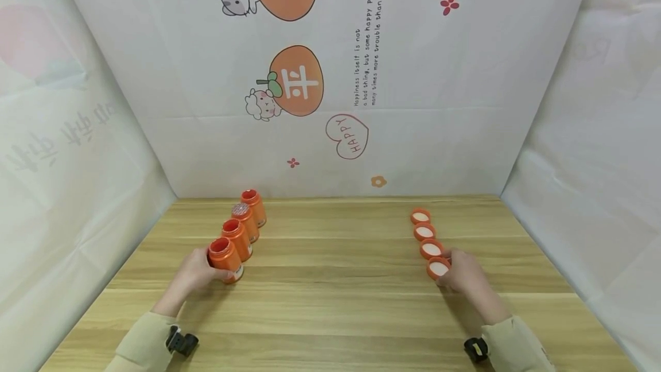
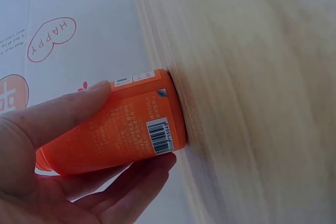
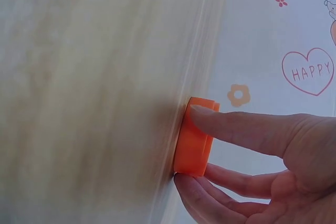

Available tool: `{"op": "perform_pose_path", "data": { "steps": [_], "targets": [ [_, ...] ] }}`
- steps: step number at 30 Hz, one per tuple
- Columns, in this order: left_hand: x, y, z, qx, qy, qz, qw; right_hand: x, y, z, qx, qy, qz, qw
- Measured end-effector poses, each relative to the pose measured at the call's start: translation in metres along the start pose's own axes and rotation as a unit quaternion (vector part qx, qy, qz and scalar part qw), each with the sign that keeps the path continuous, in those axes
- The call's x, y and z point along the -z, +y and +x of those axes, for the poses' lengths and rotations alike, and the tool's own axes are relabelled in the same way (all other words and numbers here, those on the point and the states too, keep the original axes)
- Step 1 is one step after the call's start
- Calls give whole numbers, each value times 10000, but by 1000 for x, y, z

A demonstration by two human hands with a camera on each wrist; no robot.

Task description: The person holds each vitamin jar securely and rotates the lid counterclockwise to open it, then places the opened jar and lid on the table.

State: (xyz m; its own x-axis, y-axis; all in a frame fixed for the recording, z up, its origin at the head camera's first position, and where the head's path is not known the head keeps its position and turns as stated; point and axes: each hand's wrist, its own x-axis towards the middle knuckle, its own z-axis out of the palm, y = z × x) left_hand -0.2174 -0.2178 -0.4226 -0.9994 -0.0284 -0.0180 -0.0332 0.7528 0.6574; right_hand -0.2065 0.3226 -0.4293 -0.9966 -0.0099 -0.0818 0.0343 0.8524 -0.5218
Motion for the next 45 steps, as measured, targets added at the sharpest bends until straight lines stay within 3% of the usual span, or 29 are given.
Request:
{"op": "perform_pose_path", "data": {
  "steps": [6, 14, 20, 25, 30, 37, 45],
  "targets": [
    [0, -2, 0, 62, -29, -111, 9999, 1, 1, 0, -28, 3, -38, 10000],
    [2, -5, -1, -107, -55, -38, 9999, 2, 1, -3, 74, -5, -3, 10000],
    [6, -5, -8, -315, 14, 161, 9994, 1, 5, -7, 72, 13, 71, 9999],
    [8, -3, -16, -211, 18, 221, 9995, 3, 8, -11, 89, 47, -199, 9998],
    [8, -2, -23, -4, 85, 628, 9980, 7, 8, -18, -27, -85, -429, 9990],
    [5, -5, -32, -158, 387, 1053, 9936, 11, 5, -29, -66, -160, -774, 9969],
    [3, 1, -44, -293, 363, 1273, 9908, 11, 3, -38, 105, -296, -1147, 9929]
  ]
}}
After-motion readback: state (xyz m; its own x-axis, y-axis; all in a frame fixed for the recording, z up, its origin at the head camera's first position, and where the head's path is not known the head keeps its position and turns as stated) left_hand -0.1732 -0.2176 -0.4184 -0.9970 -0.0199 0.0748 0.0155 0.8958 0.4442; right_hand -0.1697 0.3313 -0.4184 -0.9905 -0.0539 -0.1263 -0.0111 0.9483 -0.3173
